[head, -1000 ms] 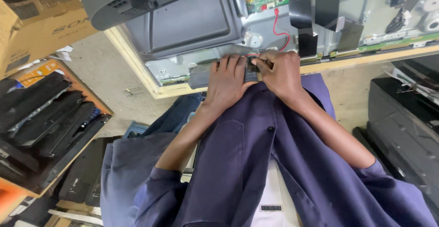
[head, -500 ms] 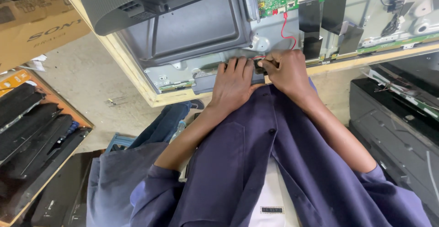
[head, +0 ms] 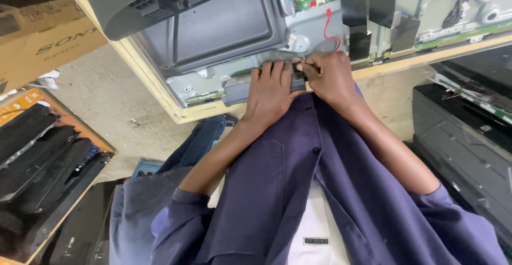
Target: The person works on the internal components of a disassembled television, handling a small black electronic module and connecting red and black wires to the main circuit board. They then position and align the television's bottom plastic casing over the internal parts.
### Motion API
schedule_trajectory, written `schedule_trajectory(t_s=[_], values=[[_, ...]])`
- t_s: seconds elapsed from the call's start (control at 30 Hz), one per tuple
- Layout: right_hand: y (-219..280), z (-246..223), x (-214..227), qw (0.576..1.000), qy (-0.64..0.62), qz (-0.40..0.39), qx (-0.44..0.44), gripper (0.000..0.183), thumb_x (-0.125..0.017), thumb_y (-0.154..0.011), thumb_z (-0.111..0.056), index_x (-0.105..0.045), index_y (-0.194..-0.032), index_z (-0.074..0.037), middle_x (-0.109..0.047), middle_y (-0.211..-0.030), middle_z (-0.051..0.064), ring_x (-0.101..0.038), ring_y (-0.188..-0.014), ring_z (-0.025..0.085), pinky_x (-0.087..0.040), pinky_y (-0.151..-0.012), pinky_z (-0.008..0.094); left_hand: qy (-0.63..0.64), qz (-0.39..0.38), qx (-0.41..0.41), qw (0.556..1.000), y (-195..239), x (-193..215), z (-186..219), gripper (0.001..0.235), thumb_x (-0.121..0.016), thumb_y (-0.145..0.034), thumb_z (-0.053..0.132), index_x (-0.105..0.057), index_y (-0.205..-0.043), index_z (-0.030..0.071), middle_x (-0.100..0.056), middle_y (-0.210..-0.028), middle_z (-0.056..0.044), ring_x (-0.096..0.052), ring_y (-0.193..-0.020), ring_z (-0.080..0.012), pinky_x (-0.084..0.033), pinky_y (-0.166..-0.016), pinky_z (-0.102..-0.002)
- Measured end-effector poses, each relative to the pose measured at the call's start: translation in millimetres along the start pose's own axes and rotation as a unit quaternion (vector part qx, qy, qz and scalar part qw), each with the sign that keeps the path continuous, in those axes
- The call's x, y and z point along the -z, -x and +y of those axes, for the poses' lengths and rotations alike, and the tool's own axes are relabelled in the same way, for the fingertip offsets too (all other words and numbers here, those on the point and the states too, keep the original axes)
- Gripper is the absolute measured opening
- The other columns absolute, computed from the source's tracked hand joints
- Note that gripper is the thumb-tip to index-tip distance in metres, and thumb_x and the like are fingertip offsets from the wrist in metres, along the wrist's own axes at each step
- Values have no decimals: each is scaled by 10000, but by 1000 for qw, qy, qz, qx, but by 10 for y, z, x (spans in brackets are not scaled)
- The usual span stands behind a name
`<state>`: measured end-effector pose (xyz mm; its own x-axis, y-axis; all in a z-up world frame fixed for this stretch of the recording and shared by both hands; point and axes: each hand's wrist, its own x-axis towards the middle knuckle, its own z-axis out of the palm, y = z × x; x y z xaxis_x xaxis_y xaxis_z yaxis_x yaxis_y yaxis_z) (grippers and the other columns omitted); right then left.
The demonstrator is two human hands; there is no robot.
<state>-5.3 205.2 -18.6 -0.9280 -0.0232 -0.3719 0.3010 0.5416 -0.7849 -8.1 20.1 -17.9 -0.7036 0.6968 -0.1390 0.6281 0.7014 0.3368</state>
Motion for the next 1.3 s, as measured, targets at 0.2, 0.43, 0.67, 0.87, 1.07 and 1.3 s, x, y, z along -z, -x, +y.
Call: schedule_trajectory(t_s=[0.2, 0.43, 0.67, 0.87, 1.07, 1.3], values=[[1, 78, -65, 1000, 25, 5, -10, 155, -762, -847, -142, -676, -739, -72, -542, -483, 97, -602, -558, 396, -474, -567, 408, -7, -24, 14, 1000, -15, 48, 37, 673, -595, -869, 533, -480, -1244, -14, -509, -1150, -171, -515, -1113, -357, -394, -821, -435], [15, 149, -75, 995, 98, -29, -11, 207, -725, -844, -207, -670, -707, -62, -568, -532, 163, -612, -637, 483, -475, -627, 558, -9, -29, 15, 999, -46, 84, 73, 686, -576, -881, 541, -472, -1255, -24, -505, -1154, -188, -503, -1116, -364, -385, -813, -434], [-28, 125, -138, 990, 136, -33, 2, 264, -707, -846, -218, -628, -635, -80, -551, -518, 154, -594, -612, 483, -487, -621, 548, 7, -25, 5, 1000, -35, 55, -1, 697, -501, -896, 593, -484, -1248, -8, -523, -1165, -183, -517, -1117, -369, -407, -803, -464], [102, 131, -82, 999, 39, 37, 7, 191, -732, -877, -235, -685, -750, -100, -578, -541, 128, -621, -623, 443, -484, -582, 499, -2, -18, 9, 1000, -22, 23, 30, 668, -473, -932, 569, -465, -1279, -1, -509, -1202, -175, -502, -1145, -351, -406, -829, -463], [449, 46, -4, 987, -84, 132, 19, 131, -651, -970, -153, -704, -870, -86, -610, -610, 152, -631, -663, 422, -494, -544, 430, 30, -59, 21, 998, -186, 395, 147, 763, -844, -715, 407, -495, -1266, 11, -535, -1164, -157, -517, -1125, -343, -409, -868, -454], [673, 371, -10, 967, -200, 159, 5, 73, -695, -931, -74, -726, -865, -64, -584, -504, 89, -608, -488, 298, -444, -467, 313, 68, -76, 24, 995, -266, 399, 182, 768, -915, -615, 270, -517, -1222, 19, -543, -1172, -141, -525, -1130, -327, -412, -893, -452]])
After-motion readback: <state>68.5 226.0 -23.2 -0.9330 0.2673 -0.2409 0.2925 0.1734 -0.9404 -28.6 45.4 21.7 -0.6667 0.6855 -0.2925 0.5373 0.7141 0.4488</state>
